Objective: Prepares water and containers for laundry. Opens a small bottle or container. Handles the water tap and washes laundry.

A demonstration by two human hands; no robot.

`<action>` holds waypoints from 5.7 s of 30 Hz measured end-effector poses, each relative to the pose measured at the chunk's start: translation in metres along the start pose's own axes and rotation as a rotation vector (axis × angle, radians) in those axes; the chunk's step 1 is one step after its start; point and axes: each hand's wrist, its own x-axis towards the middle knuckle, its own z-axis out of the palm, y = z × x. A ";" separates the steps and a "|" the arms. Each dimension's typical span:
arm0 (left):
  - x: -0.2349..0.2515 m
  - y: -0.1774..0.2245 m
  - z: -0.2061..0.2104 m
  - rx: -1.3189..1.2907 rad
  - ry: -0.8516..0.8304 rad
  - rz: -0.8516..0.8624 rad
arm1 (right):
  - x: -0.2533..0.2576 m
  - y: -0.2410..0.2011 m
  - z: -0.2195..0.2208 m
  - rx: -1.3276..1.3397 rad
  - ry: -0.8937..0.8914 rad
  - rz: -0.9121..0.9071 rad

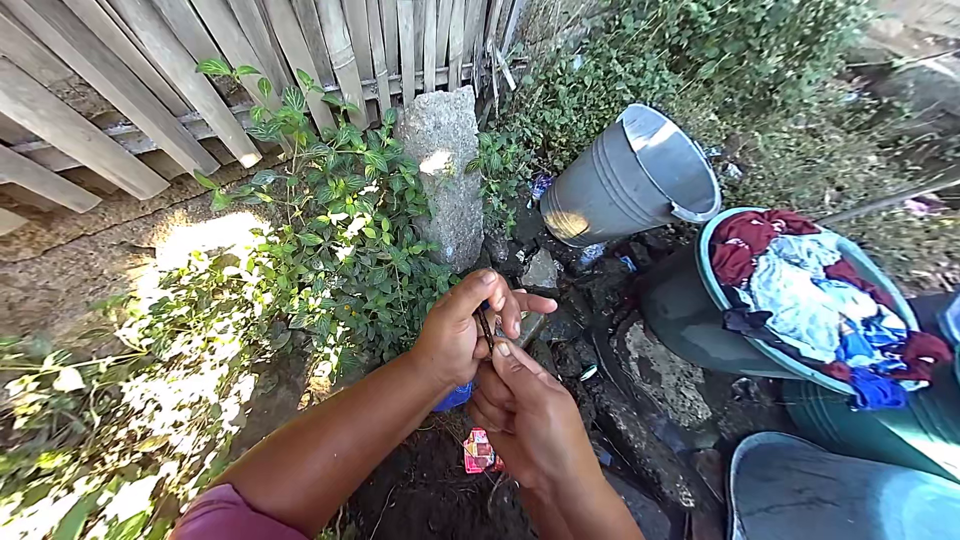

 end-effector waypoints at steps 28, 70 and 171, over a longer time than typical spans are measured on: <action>-0.029 0.015 0.022 0.542 -0.391 0.203 | 0.002 0.016 -0.066 0.021 -0.568 -0.209; -0.027 0.001 0.015 0.047 -0.441 -0.032 | -0.024 -0.003 -0.068 0.161 -0.571 0.167; -0.010 0.028 0.019 0.079 0.008 -0.238 | -0.004 -0.009 -0.001 0.124 -0.156 0.123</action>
